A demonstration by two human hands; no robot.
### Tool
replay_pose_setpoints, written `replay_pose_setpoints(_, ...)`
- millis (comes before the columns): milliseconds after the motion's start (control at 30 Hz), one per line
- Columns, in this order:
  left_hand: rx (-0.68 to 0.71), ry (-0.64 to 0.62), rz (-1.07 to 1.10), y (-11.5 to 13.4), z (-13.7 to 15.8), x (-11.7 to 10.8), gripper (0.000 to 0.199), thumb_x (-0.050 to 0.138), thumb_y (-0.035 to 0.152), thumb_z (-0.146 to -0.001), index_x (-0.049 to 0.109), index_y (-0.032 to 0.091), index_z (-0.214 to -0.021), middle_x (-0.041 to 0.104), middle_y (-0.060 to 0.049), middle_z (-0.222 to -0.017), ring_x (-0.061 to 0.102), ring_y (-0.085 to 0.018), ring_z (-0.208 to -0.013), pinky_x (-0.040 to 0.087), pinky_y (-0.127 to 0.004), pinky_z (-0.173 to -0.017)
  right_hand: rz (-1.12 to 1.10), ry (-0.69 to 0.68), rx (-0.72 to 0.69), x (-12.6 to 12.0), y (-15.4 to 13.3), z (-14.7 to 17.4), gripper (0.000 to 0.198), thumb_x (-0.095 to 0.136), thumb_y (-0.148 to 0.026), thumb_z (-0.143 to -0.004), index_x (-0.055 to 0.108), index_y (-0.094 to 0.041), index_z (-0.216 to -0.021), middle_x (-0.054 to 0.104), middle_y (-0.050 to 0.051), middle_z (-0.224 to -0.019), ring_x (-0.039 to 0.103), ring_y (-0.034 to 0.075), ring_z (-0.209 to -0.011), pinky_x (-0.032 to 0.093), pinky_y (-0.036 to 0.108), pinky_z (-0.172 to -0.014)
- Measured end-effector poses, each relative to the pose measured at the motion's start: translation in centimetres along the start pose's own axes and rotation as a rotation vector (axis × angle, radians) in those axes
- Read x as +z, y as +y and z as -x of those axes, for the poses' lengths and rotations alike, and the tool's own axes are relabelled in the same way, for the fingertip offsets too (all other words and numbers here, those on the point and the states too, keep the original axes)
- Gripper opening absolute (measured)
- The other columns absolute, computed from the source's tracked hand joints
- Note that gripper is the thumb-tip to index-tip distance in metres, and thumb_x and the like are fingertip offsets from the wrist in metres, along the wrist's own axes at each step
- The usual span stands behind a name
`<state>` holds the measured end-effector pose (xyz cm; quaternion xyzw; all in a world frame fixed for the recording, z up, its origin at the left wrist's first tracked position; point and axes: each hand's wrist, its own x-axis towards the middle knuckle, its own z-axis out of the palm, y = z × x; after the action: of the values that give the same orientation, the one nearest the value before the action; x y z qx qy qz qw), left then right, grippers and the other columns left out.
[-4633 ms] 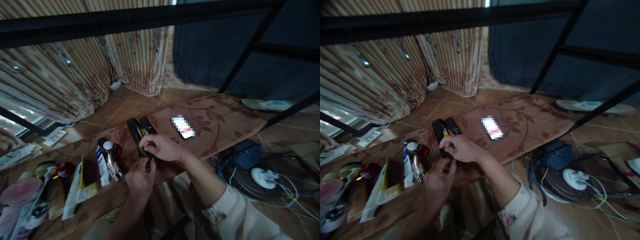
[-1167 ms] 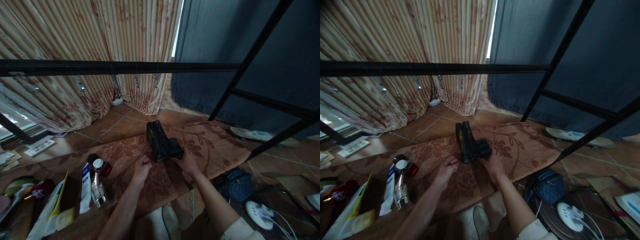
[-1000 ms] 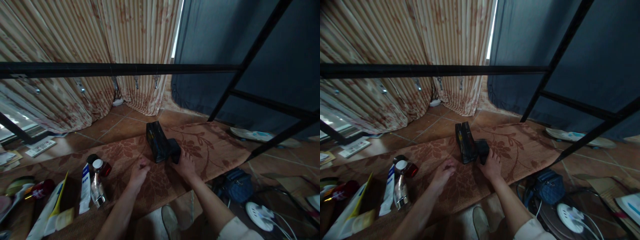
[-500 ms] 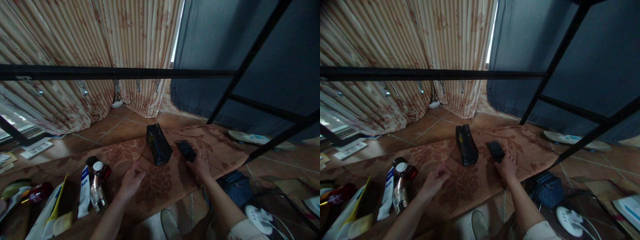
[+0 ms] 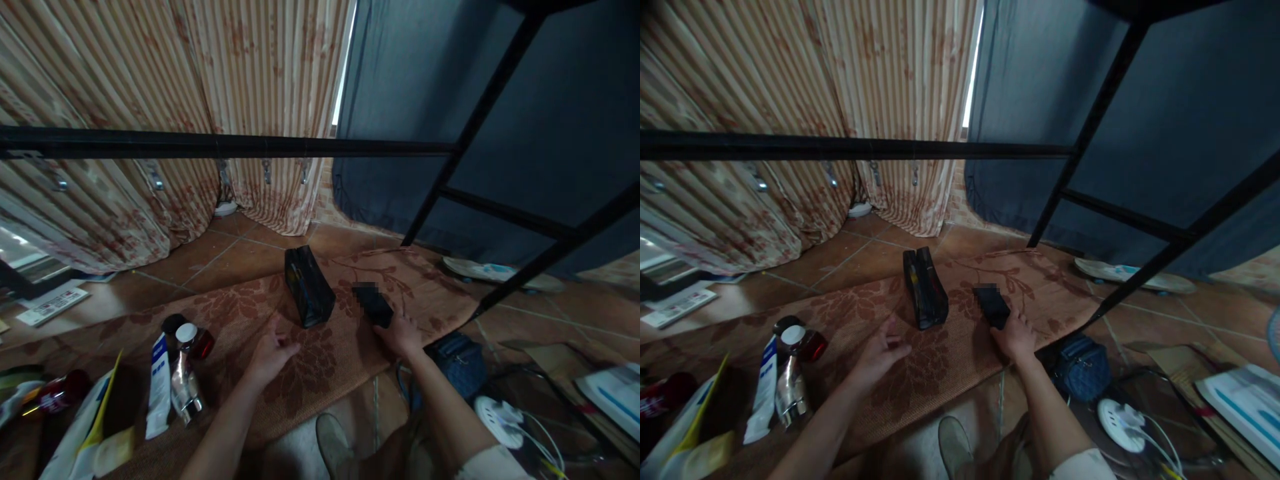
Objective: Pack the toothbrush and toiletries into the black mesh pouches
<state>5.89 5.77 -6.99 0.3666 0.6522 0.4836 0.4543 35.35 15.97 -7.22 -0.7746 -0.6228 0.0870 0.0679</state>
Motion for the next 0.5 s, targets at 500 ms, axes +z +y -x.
replay_pose_setpoints(500, 0.003, 0.070, 0.163, -0.7, -3.8, 1.3, 0.081, 0.061, 0.004, -0.061, 0.045, 0.022, -0.138, 0.052, -0.014, -0.136, 0.062, -0.023, -0.106, 0.049, -0.036, -0.089, -0.515, 0.093, -0.360, -0.6, -4.4, 2.8, 0.082, 0.068, -0.033, -0.069, 0.034, -0.015, -0.141, 0.047, 0.016, -0.136, 0.049, 0.029, -0.123, 0.041, 0.041, -0.101)
